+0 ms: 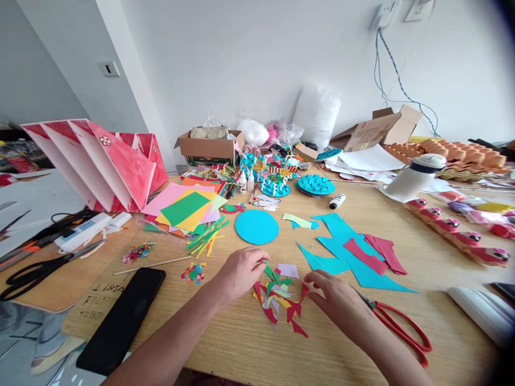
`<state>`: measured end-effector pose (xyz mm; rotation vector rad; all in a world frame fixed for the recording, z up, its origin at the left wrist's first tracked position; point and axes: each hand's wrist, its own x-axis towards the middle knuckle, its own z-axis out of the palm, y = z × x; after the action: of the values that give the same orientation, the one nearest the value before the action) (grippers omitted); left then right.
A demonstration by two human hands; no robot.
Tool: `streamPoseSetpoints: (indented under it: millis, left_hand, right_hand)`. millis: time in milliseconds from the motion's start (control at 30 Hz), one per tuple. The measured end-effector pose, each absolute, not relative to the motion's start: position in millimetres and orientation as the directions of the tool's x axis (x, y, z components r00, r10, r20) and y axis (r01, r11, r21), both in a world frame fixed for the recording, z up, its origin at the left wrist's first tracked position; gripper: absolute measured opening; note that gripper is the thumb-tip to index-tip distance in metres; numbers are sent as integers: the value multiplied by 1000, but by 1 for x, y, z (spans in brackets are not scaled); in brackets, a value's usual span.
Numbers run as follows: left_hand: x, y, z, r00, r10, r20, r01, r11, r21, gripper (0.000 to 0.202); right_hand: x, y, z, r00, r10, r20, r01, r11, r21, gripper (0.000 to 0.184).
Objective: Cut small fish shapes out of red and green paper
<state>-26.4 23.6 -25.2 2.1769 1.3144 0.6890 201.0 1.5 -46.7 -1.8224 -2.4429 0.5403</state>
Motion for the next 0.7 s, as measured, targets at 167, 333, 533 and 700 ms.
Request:
streamPoseSetpoints:
  millis: [167,333,533,700]
  left_hand:
    - [-22,20,-34,485,871,79,711,-445,544,23]
    - [-23,20,-34,512,856,70,691,-458,558,24]
    - [-23,26,-32,417,906,66,643,-346,683,22]
    - [-24,31,-36,362,930,64,593,-283,753,20]
  right_hand:
    - [183,24,-41,-326,930,-168,927,280,-248,20]
    - [177,48,-48,-310,914,-261,947,274,-167,16]
    - [178,57,-47,-300,889,-346,953,262,-155,25]
    - [178,55,-49,-269,902,-338,961,225,-163,24]
